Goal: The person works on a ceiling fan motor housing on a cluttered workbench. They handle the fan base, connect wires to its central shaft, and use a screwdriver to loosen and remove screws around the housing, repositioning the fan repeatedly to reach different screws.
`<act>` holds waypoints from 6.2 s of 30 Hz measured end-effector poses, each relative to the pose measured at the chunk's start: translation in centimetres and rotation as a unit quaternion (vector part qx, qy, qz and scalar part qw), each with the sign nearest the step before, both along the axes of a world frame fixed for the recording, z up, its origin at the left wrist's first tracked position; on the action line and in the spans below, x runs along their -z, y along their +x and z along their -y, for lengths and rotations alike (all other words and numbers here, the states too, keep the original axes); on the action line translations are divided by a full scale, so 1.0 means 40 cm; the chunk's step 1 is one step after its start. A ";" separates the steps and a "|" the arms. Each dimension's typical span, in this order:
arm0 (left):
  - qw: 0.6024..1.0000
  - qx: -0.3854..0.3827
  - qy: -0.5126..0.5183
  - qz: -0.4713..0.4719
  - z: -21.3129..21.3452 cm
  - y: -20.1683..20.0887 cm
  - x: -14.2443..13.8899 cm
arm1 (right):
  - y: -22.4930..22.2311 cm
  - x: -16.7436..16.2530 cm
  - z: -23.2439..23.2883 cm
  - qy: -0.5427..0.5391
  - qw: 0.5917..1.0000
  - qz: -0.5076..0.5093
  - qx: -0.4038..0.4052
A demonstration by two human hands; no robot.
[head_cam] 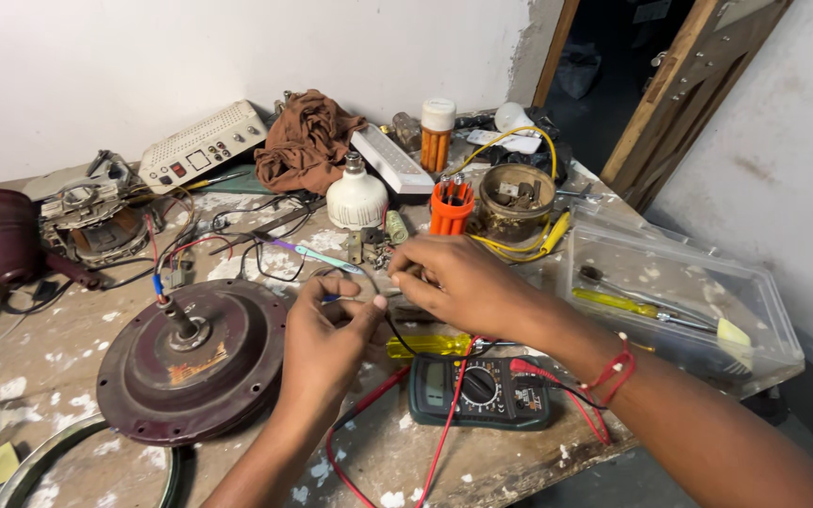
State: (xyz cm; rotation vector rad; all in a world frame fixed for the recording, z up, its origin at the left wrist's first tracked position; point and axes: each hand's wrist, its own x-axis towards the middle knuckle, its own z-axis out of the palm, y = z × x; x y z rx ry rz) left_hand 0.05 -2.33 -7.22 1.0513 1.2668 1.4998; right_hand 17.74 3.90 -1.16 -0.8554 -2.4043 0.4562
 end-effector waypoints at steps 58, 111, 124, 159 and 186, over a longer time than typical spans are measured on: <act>0.813 0.052 0.177 -0.553 0.002 -0.064 -0.025 | 0.048 0.035 -0.177 -0.218 0.967 -0.072 0.109; 0.976 -0.105 0.169 -0.083 0.014 -0.136 -0.157 | -0.045 -0.086 -0.113 -0.267 0.879 -0.390 0.064; 0.934 -0.138 0.328 0.043 0.122 -0.382 -0.159 | -0.277 -0.143 0.067 -0.348 0.856 -0.382 -0.015; 0.944 -0.072 0.295 -0.128 0.160 -0.434 -0.084 | -0.403 -0.071 0.050 -0.373 0.847 -0.376 0.039; 0.868 -0.257 0.330 0.269 0.141 -0.849 -0.074 | -0.884 -0.112 0.124 0.091 0.975 0.188 -0.072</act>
